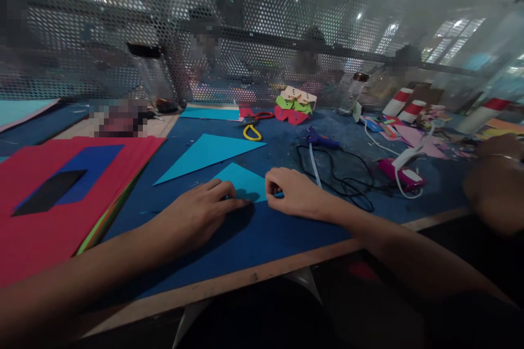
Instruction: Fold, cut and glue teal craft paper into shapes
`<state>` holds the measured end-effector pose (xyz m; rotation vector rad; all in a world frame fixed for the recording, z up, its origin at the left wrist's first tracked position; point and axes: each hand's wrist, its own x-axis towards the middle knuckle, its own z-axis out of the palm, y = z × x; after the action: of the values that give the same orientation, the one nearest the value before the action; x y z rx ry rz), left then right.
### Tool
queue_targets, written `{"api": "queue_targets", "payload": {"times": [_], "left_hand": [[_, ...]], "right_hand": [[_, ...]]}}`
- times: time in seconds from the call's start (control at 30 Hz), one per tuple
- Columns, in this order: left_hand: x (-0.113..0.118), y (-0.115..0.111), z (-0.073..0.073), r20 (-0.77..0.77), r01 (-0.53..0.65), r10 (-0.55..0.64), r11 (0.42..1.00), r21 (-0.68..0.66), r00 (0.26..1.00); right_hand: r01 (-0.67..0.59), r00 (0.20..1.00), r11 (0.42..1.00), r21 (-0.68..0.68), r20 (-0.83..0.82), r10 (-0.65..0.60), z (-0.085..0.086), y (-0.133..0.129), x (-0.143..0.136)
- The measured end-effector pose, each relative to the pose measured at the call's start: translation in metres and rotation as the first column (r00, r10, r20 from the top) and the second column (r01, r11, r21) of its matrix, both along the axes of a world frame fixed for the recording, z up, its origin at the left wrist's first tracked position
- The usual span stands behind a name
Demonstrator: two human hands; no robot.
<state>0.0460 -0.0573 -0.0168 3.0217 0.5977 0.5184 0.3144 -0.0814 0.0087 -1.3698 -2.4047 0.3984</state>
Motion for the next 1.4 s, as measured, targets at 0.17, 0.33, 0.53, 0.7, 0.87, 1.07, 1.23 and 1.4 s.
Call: {"api": "queue_targets", "payload": {"times": [0.17,0.33,0.53,0.7,0.87,1.07,1.23,1.4], "left_hand": [[-0.001,0.000,-0.001,0.010,0.006,-0.006,1.000,-0.018,1.000],[-0.002,0.000,0.000,0.013,0.006,-0.006,1.000,-0.011,1.000],[-0.001,0.002,-0.001,0.040,0.017,-0.017,1.000,-0.010,0.999],[-0.002,0.002,-0.002,0.032,0.011,-0.011,1.000,-0.005,0.999],[-0.001,0.000,0.001,0.030,0.012,-0.011,1.000,-0.009,0.999],[-0.003,0.003,-0.006,0.036,-0.006,0.007,1.000,-0.030,0.999],[-0.003,0.004,-0.007,0.044,0.004,-0.003,1.000,-0.025,0.999],[-0.003,0.004,-0.006,0.045,0.004,-0.002,0.999,-0.036,0.999]], "right_hand": [[0.011,1.000,1.000,-0.026,0.002,-0.011,0.001,-0.003,0.012],[0.020,1.000,0.999,-0.030,0.002,-0.020,0.000,-0.004,0.023],[0.032,0.999,0.999,-0.027,0.008,-0.032,0.001,-0.006,0.028],[0.049,0.998,0.998,-0.024,0.025,-0.049,0.002,-0.006,0.032],[0.090,0.996,0.996,-0.021,0.030,-0.089,0.002,-0.008,0.041],[0.117,0.991,0.993,0.016,0.071,-0.117,0.001,-0.010,0.049],[0.153,0.979,0.987,0.052,0.131,-0.158,0.001,-0.011,0.058],[0.154,0.968,0.978,0.143,0.177,-0.179,0.010,-0.011,0.062]]}}
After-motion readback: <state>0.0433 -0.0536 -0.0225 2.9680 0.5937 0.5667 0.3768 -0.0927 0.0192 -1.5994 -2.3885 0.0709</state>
